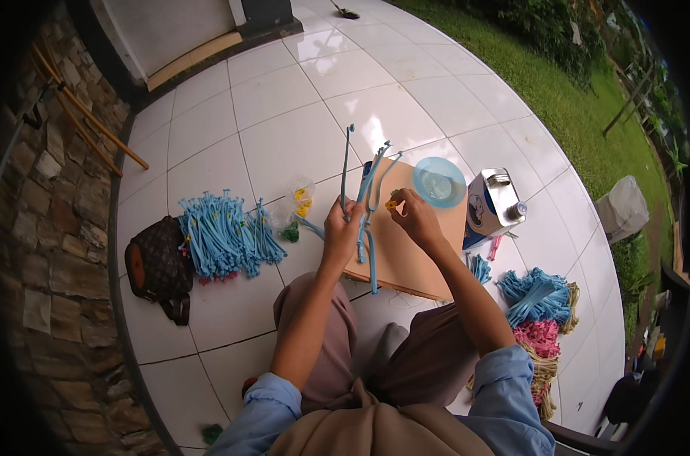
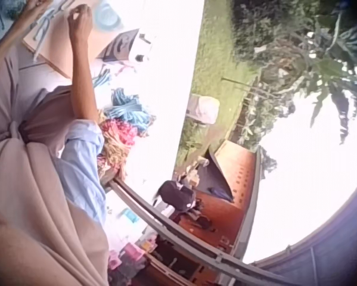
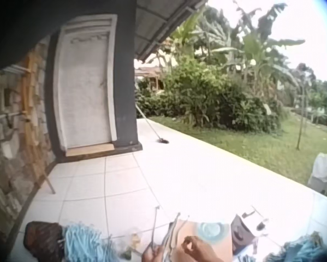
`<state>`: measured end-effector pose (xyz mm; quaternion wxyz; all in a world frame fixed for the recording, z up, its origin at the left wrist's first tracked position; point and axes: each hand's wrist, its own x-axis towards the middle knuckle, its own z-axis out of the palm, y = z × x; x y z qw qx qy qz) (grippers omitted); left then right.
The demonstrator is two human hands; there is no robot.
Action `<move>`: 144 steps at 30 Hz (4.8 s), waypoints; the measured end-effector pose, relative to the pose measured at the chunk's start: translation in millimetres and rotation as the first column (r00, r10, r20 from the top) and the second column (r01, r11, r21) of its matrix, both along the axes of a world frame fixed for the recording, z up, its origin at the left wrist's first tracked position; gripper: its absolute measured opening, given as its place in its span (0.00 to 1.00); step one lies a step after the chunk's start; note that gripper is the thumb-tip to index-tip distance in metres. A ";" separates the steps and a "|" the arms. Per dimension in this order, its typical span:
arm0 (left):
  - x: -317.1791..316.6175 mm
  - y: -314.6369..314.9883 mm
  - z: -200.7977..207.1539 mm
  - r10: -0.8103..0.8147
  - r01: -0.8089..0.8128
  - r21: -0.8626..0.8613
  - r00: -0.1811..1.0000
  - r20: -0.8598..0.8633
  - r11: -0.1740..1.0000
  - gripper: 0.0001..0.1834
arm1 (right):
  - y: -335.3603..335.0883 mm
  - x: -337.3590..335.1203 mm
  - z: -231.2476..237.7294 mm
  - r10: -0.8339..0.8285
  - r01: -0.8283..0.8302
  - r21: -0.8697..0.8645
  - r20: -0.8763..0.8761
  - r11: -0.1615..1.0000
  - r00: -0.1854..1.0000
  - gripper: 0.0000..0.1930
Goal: The person attaches plastic floral embellishments to blue rubber shoe straps by hand, taking components from plastic bags and arranging them on a small cardboard work surface.
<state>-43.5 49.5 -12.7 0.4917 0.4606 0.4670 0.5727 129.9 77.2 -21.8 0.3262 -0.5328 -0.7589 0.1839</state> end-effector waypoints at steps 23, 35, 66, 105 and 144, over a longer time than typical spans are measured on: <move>13.2 -16.0 28.6 -0.160 0.145 0.106 0.977 0.144 0.984 0.19 | -56.3 -16.4 68.5 -0.084 -0.125 -0.226 -0.733 0.966 0.675 0.06; 14.9 -16.2 35.8 -0.234 0.255 -0.025 0.919 0.317 0.967 0.18 | -54.2 -10.7 68.5 0.137 -0.111 0.479 -0.020 0.871 0.990 0.13; 19.9 -15.6 21.7 -0.248 0.176 0.372 0.956 0.157 0.912 0.12 | -59.0 -0.7 88.2 0.133 -0.029 0.134 -0.899 0.991 0.416 0.06; 35.1 -21.7 30.4 -0.091 0.012 0.273 0.956 0.278 0.962 0.14 | -51.6 -23.4 66.5 -0.190 -0.093 -0.245 -0.899 0.965 0.395 0.09; 11.5 -18.1 54.2 -0.254 0.267 0.052 0.814 0.522 0.962 0.11 | -44.0 -8.6 59.7 -0.099 -0.442 -0.348 -0.863 0.826 0.495 0.13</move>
